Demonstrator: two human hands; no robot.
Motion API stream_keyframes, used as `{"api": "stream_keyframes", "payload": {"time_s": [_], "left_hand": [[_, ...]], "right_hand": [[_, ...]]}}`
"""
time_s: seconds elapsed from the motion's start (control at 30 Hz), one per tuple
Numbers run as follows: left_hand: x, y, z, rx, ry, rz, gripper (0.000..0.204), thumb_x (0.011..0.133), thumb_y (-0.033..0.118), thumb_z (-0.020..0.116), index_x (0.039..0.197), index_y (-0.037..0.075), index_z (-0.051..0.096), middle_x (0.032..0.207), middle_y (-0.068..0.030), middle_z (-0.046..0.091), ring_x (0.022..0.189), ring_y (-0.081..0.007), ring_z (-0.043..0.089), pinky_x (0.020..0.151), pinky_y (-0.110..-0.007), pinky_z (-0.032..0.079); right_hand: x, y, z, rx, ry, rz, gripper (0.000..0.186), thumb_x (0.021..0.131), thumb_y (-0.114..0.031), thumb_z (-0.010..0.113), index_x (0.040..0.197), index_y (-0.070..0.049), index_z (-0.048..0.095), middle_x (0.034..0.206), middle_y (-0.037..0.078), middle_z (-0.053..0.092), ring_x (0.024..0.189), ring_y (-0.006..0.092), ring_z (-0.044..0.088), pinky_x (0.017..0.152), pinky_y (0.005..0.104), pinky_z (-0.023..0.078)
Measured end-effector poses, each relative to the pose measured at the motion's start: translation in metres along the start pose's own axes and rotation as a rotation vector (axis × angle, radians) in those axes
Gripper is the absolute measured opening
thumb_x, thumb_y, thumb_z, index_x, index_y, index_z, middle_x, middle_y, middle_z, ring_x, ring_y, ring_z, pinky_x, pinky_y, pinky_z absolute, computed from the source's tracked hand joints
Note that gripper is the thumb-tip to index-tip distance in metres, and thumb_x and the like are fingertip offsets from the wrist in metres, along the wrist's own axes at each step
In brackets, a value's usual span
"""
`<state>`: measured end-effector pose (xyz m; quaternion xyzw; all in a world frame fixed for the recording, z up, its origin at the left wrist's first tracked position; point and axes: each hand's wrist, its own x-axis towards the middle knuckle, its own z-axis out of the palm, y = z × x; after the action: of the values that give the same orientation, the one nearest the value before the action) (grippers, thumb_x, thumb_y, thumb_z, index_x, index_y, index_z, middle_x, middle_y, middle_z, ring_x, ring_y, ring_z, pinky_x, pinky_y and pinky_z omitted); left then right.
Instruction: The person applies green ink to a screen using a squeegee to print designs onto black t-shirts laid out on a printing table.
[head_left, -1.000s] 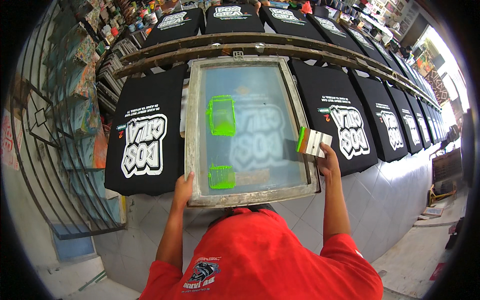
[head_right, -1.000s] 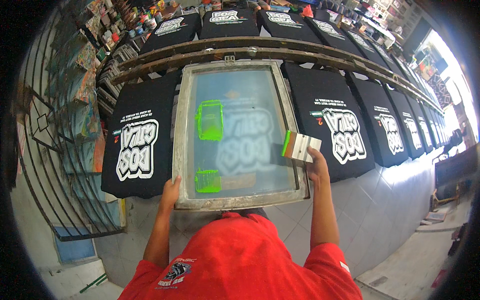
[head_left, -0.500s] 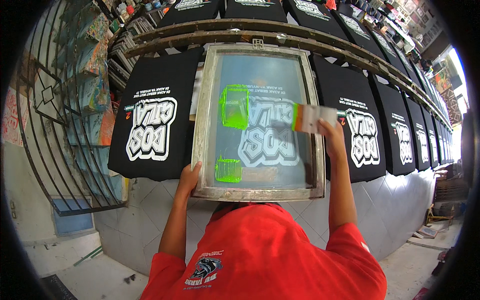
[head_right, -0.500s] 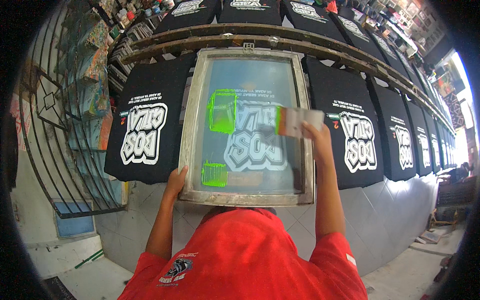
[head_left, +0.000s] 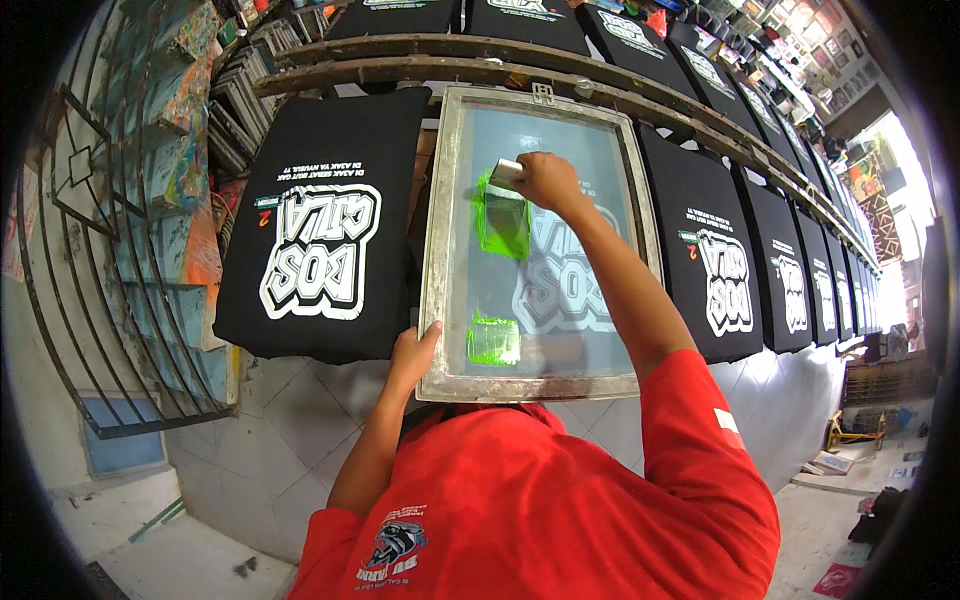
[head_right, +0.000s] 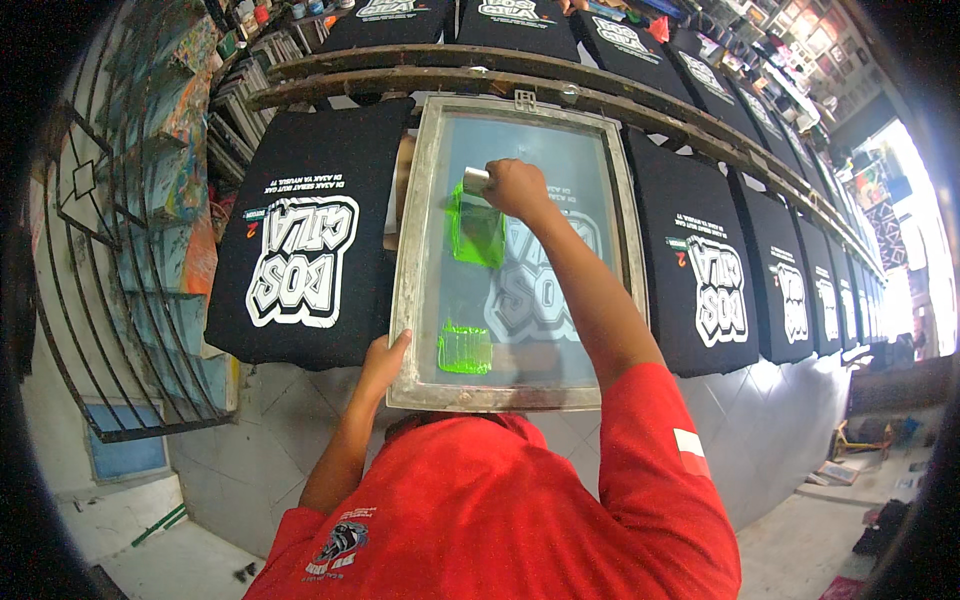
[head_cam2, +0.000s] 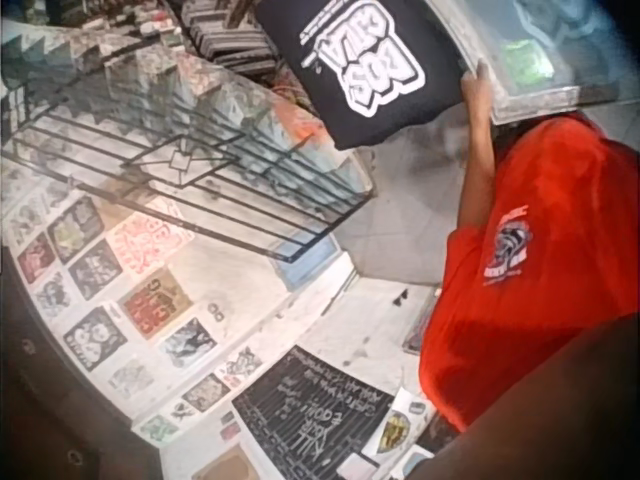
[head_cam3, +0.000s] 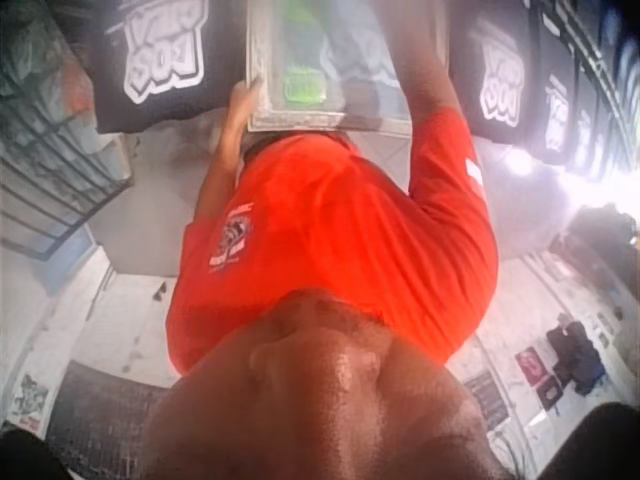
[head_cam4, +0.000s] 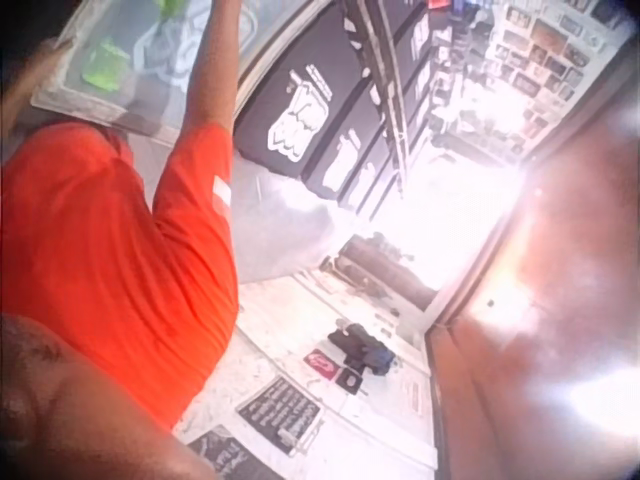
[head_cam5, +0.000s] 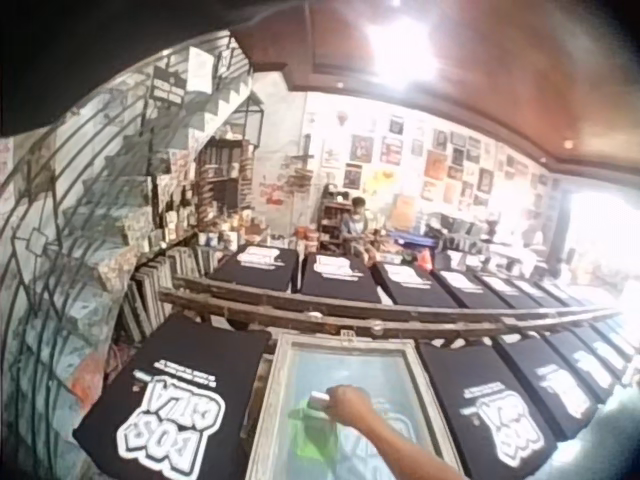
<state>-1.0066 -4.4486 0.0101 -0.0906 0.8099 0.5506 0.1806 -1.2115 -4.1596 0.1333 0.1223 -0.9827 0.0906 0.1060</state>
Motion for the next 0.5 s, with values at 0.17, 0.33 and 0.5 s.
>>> {"api": "stream_keyframes", "payload": {"time_s": [0.17, 0.33, 0.5], "left_hand": [[-0.005, 0.005, -0.002, -0.014, 0.005, -0.043, 0.049, 0.088, 0.041, 0.055, 0.096, -0.007, 0.064, 0.079, -0.0203, 0.065, 0.077, -0.0304, 0.064, 0.072, -0.04, 0.047], [-0.004, -0.005, -0.001, -0.031, 0.017, -0.006, 0.048, 0.088, 0.04, 0.055, 0.097, -0.007, 0.063, 0.079, -0.0212, 0.065, 0.077, -0.0314, 0.064, 0.072, -0.04, 0.047], [-0.003, -0.003, -0.001, -0.026, 0.02, -0.012, 0.047, 0.089, 0.039, 0.055, 0.096, -0.007, 0.063, 0.077, -0.0218, 0.065, 0.076, -0.0317, 0.064, 0.071, -0.04, 0.047]], "right_hand": [[-0.042, -0.016, 0.044, -0.015, 0.08, -0.103, 0.005, 0.068, -0.013, 0.062, 0.072, -0.008, 0.063, 0.073, 0.011, 0.063, 0.071, 0.0313, 0.062, 0.062, 0.0416, 0.048], [-0.098, -0.045, 0.035, 0.079, 0.13, -0.119, 0.004, 0.067, -0.011, 0.062, 0.071, -0.009, 0.062, 0.071, 0.012, 0.063, 0.069, 0.0305, 0.061, 0.061, 0.0416, 0.048], [-0.053, -0.031, -0.011, 0.083, -0.005, -0.037, 0.013, 0.067, -0.018, 0.067, 0.076, -0.009, 0.063, 0.073, 0.013, 0.063, 0.073, 0.0324, 0.062, 0.064, 0.0433, 0.049]]}}
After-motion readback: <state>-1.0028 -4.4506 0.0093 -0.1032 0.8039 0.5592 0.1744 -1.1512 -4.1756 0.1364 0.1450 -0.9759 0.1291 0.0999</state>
